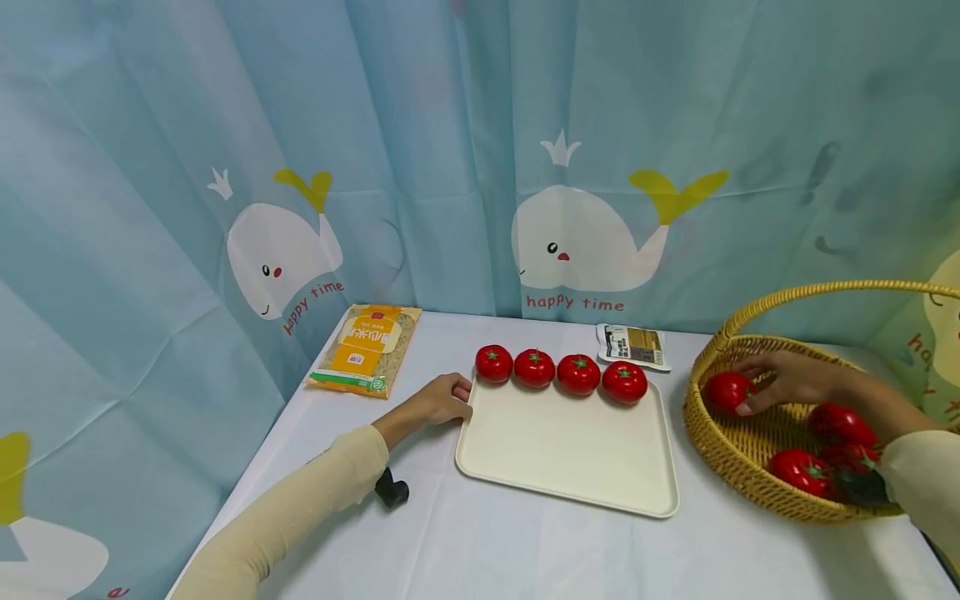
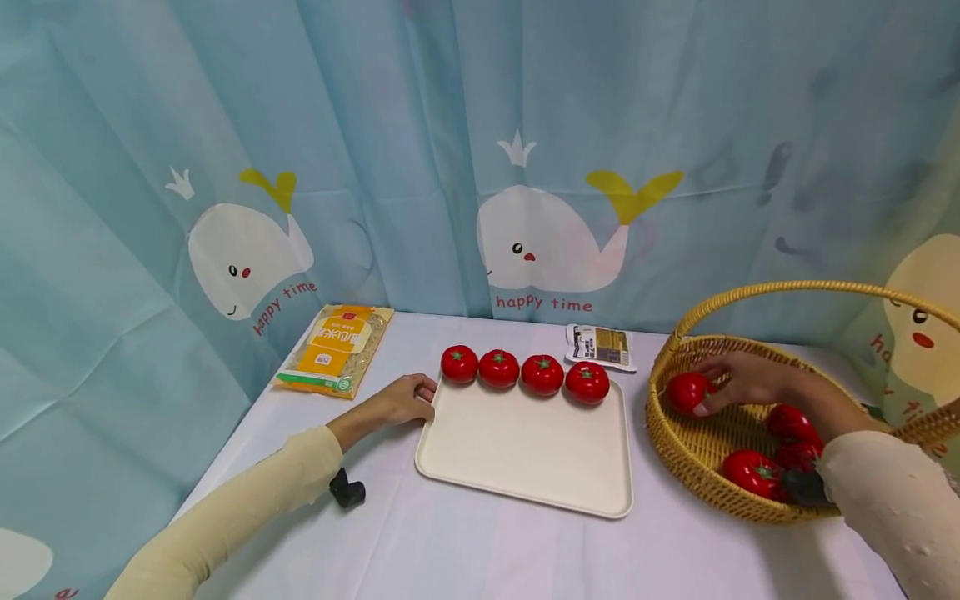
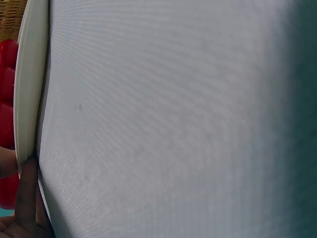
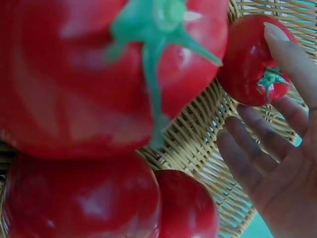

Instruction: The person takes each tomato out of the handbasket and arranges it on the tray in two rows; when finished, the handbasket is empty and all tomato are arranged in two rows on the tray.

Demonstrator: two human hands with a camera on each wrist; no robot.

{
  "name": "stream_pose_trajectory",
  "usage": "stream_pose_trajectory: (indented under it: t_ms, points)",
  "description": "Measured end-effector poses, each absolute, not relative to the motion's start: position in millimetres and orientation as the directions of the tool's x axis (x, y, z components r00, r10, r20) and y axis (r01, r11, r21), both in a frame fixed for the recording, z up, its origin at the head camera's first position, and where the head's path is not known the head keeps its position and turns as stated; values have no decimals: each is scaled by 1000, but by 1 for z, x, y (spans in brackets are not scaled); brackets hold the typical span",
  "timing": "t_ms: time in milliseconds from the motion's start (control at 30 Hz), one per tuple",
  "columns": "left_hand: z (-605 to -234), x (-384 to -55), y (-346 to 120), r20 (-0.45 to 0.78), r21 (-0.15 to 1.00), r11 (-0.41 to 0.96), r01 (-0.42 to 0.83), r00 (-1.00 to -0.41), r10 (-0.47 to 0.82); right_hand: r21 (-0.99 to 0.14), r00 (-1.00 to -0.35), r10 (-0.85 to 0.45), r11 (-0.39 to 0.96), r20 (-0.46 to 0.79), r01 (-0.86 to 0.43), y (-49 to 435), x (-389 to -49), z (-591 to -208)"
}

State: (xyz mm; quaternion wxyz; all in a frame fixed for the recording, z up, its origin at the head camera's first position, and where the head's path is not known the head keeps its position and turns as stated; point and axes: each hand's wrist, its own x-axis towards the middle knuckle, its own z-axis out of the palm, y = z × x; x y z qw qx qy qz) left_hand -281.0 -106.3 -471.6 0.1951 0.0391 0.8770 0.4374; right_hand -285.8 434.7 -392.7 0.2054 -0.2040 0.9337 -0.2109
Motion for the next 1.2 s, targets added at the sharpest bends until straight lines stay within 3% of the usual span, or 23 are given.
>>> stream_pose_trajectory:
  t_ms: [367,867,1200]
  points:
    - [-473,-280,-105,-311,783,613,-106,-920,239,-417,-853,-460,845,-247,-335,430,-285,-398]
    - [-472,-279,-105,-294,777,624,-81,-924,246,-430,-890,-428,841,-156,-329,434,-275,-395]
    - [-472,-280,-105,-301,781,618,-89,-921,248,-529,-893,-378,824,-245,-203,438,-266,-381]
